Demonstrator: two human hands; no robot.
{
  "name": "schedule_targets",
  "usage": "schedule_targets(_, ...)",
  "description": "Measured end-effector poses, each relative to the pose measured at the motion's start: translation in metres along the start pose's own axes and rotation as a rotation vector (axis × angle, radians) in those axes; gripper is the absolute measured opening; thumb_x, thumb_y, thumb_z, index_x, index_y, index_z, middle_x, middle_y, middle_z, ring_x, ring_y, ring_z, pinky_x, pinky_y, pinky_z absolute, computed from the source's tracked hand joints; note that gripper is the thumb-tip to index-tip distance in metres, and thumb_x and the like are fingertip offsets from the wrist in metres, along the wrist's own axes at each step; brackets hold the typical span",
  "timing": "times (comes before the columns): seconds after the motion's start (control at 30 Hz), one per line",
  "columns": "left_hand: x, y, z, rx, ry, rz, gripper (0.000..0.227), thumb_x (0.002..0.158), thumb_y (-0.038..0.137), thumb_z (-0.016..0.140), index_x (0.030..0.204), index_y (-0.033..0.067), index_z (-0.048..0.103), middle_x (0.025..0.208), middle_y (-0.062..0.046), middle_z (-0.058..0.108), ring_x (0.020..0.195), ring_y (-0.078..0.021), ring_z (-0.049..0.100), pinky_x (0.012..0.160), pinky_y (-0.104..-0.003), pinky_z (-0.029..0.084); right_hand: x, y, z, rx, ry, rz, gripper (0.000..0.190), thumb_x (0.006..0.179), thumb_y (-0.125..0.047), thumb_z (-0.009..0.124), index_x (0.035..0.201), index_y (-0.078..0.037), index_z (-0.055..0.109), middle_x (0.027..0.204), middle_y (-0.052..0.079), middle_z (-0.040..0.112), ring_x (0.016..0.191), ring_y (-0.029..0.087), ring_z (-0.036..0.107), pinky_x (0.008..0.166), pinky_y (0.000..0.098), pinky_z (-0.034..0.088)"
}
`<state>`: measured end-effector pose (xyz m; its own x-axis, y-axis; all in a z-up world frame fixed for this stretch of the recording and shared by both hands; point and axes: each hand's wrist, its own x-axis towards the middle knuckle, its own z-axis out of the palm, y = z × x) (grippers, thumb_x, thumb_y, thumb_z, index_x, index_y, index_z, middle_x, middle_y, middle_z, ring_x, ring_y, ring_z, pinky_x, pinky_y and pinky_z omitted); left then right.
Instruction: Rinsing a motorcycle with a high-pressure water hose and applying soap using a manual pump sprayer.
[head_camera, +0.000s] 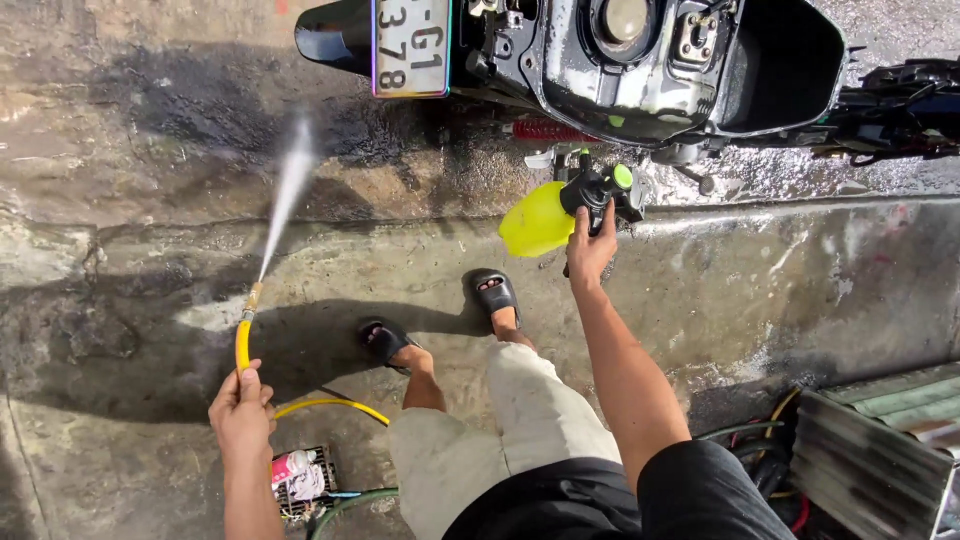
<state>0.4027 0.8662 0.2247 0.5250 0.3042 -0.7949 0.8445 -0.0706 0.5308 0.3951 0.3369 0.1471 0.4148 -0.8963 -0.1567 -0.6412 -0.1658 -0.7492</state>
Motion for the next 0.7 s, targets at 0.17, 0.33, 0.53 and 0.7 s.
schedule_targets(0.17, 0.028, 0.011, -0.026, 0.029, -0.004, -0.017, 0.025, 0.111, 0.030, 0.053, 0.128, 0.0184, 0.068, 0.070, 0.000, 0.039, 0.052, -0.0076, 0.023, 0.045, -0.025, 0.017, -0.008, -0.014, 0.016, -0.016, 0.131, 0.026, 0.070, 0.099, -0.043, 0.061, 0.158, -0.012, 0.038, 0.150, 0.020, 0.057, 0.140, 0.033, 0.052, 0.117, 0.0453, 0.039)
schedule_targets(0.33, 0.046, 0.035, -0.033, 0.029, -0.027, -0.048, 0.027, 0.112, 0.032, 0.052, 0.130, 0.0180, 0.066, 0.065, 0.003, 0.036, 0.048, -0.0062, 0.020, 0.044, -0.025, 0.015, -0.019, -0.001, 0.041, -0.065, 0.170, 0.040, 0.066, 0.096, -0.040, 0.060, 0.153, -0.009, 0.047, 0.141, 0.019, 0.064, 0.133, 0.035, 0.058, 0.108, 0.0460, 0.044)
schedule_targets(0.53, 0.063, 0.055, -0.046, 0.050, -0.024, -0.037, 0.025, 0.113, 0.033, 0.051, 0.126, 0.0163, 0.066, 0.064, 0.002, 0.038, 0.046, -0.0070, 0.019, 0.045, -0.025, 0.015, -0.040, -0.005, 0.050, 0.068, 0.153, 0.170, 0.070, 0.097, -0.038, 0.061, 0.160, -0.020, 0.035, 0.140, 0.015, 0.061, 0.064, 0.015, 0.067, 0.057, 0.0331, 0.059)
schedule_targets(0.7, 0.079, 0.059, -0.049, 0.055, -0.013, -0.019, 0.027, 0.114, 0.029, 0.050, 0.130, 0.0140, 0.065, 0.064, 0.000, 0.036, 0.047, -0.0081, 0.018, 0.046, -0.027, 0.015, -0.074, 0.051, 0.093, 0.172, -0.059, 0.429, 0.069, 0.089, -0.028, 0.070, 0.148, -0.008, 0.041, 0.125, 0.016, 0.065, 0.090, 0.019, 0.073, 0.081, 0.0331, 0.061)
